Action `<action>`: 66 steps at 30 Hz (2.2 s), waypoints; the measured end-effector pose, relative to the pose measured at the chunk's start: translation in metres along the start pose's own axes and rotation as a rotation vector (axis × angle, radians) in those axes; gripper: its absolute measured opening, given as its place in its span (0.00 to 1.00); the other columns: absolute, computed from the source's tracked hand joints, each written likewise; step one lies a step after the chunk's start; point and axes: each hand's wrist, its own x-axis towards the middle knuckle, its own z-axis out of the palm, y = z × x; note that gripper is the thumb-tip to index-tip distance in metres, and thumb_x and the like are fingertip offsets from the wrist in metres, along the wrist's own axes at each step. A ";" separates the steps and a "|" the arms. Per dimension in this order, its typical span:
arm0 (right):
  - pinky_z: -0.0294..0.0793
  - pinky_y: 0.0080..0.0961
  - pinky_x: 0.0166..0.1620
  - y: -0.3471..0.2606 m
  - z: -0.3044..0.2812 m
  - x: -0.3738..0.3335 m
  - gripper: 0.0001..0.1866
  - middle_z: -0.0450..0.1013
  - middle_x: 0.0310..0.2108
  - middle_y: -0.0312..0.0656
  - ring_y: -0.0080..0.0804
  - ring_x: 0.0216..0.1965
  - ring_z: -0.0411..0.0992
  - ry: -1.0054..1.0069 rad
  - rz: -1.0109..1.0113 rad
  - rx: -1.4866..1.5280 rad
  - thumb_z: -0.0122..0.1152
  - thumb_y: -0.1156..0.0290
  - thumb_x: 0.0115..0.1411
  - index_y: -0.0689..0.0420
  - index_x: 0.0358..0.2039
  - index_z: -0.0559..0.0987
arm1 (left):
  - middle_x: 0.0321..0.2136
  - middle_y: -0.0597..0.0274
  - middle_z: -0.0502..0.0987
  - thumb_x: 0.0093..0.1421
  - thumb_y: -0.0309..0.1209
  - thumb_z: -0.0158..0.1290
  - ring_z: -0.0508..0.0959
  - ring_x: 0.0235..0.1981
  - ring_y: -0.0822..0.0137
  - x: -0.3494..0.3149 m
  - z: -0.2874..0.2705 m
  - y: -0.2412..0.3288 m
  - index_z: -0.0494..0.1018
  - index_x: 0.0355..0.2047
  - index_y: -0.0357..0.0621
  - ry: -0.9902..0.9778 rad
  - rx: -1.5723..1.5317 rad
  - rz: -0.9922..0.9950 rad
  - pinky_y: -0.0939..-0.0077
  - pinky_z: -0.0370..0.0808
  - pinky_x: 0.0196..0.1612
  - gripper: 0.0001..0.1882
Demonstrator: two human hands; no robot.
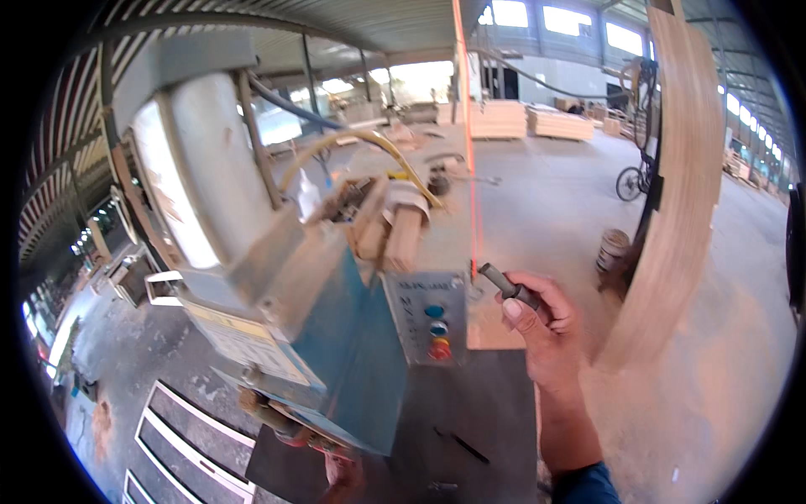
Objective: The person uses a woodworking machine to process a wooden board and then uses a screwdriver-like tool to make adjustments to the machine's components.
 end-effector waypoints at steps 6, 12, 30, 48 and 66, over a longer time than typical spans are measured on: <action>0.65 0.17 0.28 0.056 -0.035 -0.138 0.06 0.73 0.28 0.40 0.20 0.24 0.66 0.265 0.518 0.247 0.51 0.69 0.66 0.58 0.33 0.72 | 0.46 0.39 0.70 0.57 0.30 0.49 0.69 0.50 0.40 0.000 0.013 -0.014 0.70 0.43 0.37 -0.013 0.091 0.057 0.48 0.66 0.53 0.15; 0.62 0.16 0.27 0.059 -0.047 -0.258 0.09 0.72 0.25 0.35 0.17 0.22 0.63 0.421 0.719 0.041 0.58 0.66 0.63 0.56 0.30 0.72 | 0.45 0.44 0.71 0.57 0.29 0.49 0.68 0.51 0.46 0.005 0.011 -0.011 0.69 0.43 0.39 0.041 0.105 0.232 0.51 0.62 0.55 0.13; 0.66 0.16 0.25 -0.095 0.157 -0.680 0.12 0.74 0.23 0.35 0.18 0.22 0.68 1.333 1.111 -0.319 0.60 0.63 0.61 0.61 0.30 0.79 | 0.46 0.51 0.72 0.61 0.38 0.48 0.67 0.54 0.51 -0.002 0.005 -0.024 0.68 0.47 0.39 -0.057 0.175 0.505 0.52 0.61 0.57 0.18; 0.70 0.27 0.28 -0.189 0.424 -1.092 0.15 0.75 0.20 0.41 0.25 0.22 0.72 2.226 0.966 -0.188 0.60 0.62 0.56 0.63 0.27 0.80 | 0.39 0.42 0.76 0.63 0.40 0.48 0.75 0.43 0.50 -0.179 0.003 -0.076 0.71 0.45 0.29 -0.466 0.134 0.974 0.56 0.70 0.51 0.22; 0.63 0.22 0.18 -0.249 0.625 -1.326 0.09 0.70 0.17 0.36 0.23 0.16 0.66 3.232 0.014 0.362 0.60 0.69 0.56 0.59 0.22 0.77 | 0.39 0.59 0.75 0.65 0.36 0.46 0.75 0.42 0.70 -0.991 -0.244 0.045 0.70 0.53 0.41 -2.307 0.867 1.722 0.76 0.70 0.47 0.19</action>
